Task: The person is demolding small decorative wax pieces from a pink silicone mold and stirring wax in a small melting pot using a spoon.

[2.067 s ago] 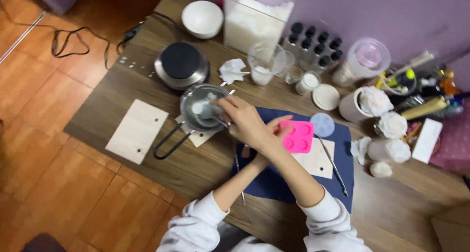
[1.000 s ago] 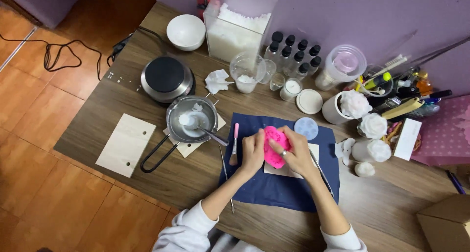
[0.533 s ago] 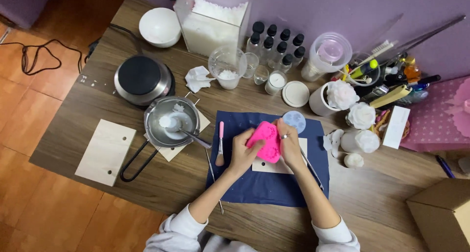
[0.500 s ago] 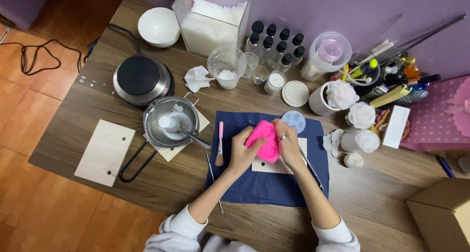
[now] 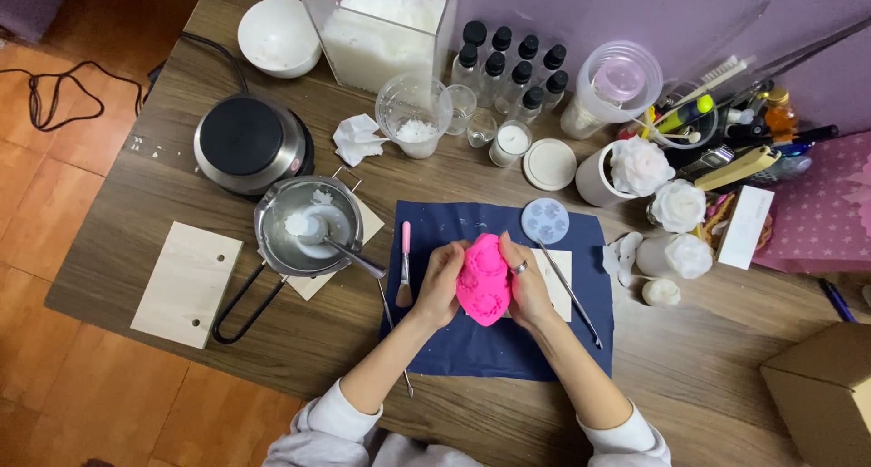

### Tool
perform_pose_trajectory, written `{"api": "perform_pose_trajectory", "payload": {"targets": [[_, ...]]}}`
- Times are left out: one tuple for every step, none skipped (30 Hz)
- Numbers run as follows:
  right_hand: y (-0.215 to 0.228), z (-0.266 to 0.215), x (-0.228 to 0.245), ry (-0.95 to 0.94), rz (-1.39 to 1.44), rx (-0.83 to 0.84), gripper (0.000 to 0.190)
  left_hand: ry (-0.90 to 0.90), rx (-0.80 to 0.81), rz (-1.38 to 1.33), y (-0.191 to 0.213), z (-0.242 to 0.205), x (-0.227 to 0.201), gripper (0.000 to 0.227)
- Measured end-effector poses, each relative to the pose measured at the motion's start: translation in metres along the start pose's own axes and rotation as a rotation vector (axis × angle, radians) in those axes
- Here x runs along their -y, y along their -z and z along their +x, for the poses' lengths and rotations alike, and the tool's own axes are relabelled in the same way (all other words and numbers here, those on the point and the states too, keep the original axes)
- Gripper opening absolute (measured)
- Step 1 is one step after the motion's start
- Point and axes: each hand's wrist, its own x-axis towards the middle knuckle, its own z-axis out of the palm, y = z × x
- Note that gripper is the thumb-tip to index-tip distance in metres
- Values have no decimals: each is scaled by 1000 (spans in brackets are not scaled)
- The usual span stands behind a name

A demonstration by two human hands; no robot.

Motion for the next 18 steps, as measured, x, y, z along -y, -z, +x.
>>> {"api": "perform_pose_trajectory", "payload": {"targets": [[-1,-2,2,13,-11,-4,45,9,22,-21,-2,-1,-4,45],[-2,-4,5,26,-22,-10,44,18,44,-42,-5,-2,-9,43],[-3,-6,7,24,-21,-11,44,20,44,-42,-12,-4,-20,43],[-4,-7,9,51,-58,-25,44,0,51,-39,-18,-6,-32,43],[-5,-8,11,79,-96,-40,43,-20,58,-37,-25,-7,-43,42],[-1,-7,15,78,-95,-40,43,-19,57,-37,-16,-4,-33,42],[2,-6,20,133,-227,-14,38,-63,29,-33,-8,0,-23,40],[5,-5,24,188,-359,14,34,-108,1,-29,1,3,-12,39],[3,-6,30,186,-358,14,34,-107,0,-28,-1,1,-14,39],[1,-7,37,216,-408,12,30,-126,-17,-30,-4,-1,-15,37],[-1,-8,43,246,-458,9,27,-145,-33,-32,-6,-3,-17,40],[-2,-7,47,248,-458,9,27,-146,-32,-32,-10,-6,-21,40],[-2,-7,50,253,-456,-2,18,-148,-82,5,-14,-8,-25,29],[-2,-8,53,256,-455,-13,18,-149,-134,42,-18,-11,-28,22],[-1,-8,56,256,-456,-13,18,-149,-134,41,-16,-11,-25,22],[-1,-9,59,233,-509,2,18,-159,-178,106,-13,-11,-22,22],[-1,-9,62,210,-563,16,21,-168,-221,171,-11,-11,-19,23],[-4,-10,71,208,-563,16,21,-167,-222,171,-14,-11,-25,23]]}}
